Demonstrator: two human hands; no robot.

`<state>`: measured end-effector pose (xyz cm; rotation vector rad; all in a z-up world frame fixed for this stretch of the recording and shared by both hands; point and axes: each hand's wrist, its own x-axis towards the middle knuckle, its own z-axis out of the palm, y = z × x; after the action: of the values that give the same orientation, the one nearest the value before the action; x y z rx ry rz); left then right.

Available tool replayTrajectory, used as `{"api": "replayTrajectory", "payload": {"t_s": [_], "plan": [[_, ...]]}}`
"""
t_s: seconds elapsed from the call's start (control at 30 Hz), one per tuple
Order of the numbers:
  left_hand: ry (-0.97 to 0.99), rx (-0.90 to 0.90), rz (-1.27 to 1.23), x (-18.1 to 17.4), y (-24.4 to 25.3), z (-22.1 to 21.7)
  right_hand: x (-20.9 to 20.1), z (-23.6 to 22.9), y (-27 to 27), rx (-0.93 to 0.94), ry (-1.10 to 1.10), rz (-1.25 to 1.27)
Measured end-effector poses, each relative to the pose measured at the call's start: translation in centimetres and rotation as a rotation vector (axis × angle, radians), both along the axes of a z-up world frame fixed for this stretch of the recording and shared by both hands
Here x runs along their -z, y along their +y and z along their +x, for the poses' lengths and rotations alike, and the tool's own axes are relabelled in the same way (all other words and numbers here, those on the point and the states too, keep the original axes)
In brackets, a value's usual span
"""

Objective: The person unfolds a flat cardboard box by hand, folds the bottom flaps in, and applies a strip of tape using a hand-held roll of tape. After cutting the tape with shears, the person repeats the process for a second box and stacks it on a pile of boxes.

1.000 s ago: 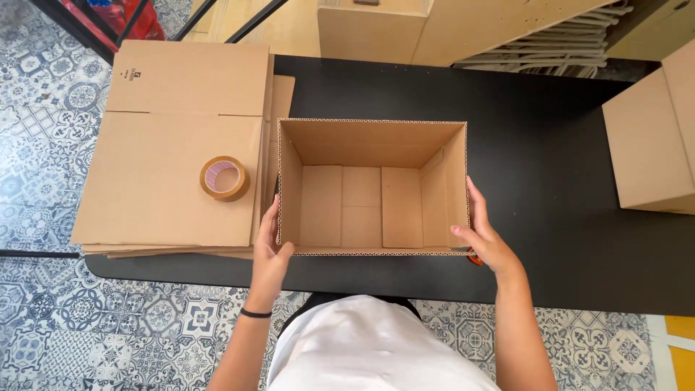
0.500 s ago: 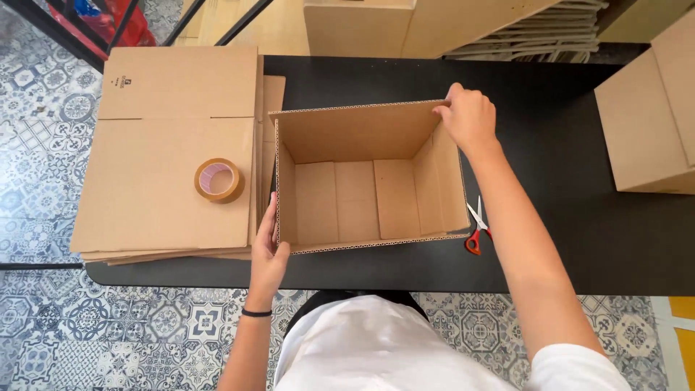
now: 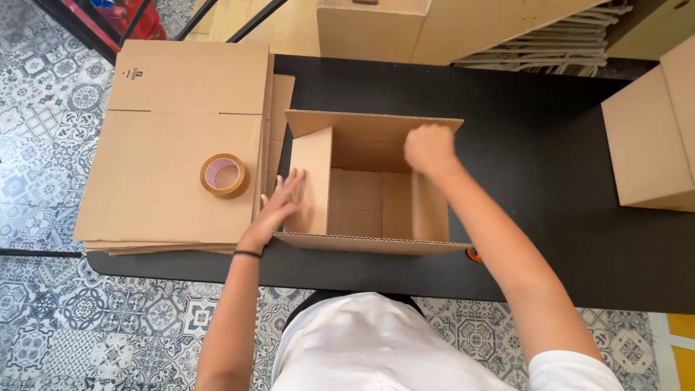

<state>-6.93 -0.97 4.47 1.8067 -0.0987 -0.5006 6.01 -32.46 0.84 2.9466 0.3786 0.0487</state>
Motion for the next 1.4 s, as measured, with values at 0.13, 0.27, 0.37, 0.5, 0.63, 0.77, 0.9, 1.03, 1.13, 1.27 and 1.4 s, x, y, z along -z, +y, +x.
{"api": "replayTrajectory", "payload": {"t_s": [0.13,0.27,0.37,0.5,0.63,0.77,0.9,1.03,1.13,1.27,1.4], "plan": [[-0.05,0.009,0.367,2.7,-0.8,2.3,-1.6,-2.7,2.0,0.119,0.377,0.369],[-0.157,0.012,0.501,2.2,-1.5,1.9,-2.4,-4.4,-0.9,0.18,0.478,0.942],[-0.112,-0.055,0.341,1.8,-1.5,1.2,-2.9,-7.6,-3.6,0.066,0.18,1.054],[-0.152,-0.075,0.186,3.2,-0.2,0.6,-0.8,-13.0,-6.3,-0.051,0.26,1.574],[0.066,0.017,-0.044,-2.0,1.7,-0.9,-2.3,-19.0,-5.9,-0.026,0.785,1.814],[0.113,0.14,-0.181,-1.0,2.5,-2.5,-1.2,-20.6,-7.0,-0.027,0.832,1.793],[0.103,0.282,-0.284,2.0,2.9,-3.0,-0.9,-20.0,-7.0,0.032,0.819,1.705],[-0.004,0.293,-0.086,2.3,2.2,-2.6,-1.3,-19.2,-5.9,0.288,0.609,1.721],[-0.1,0.05,0.033,3.6,1.0,-1.8,1.5,-19.1,-5.3,0.464,0.462,1.765],[-0.222,-0.228,0.079,6.2,-0.6,-1.0,5.7,-19.1,-5.0,0.508,0.299,1.608],[-0.281,-0.509,0.06,7.8,-2.3,-0.5,7.3,-18.6,-3.5,0.591,-0.124,1.465]]}}
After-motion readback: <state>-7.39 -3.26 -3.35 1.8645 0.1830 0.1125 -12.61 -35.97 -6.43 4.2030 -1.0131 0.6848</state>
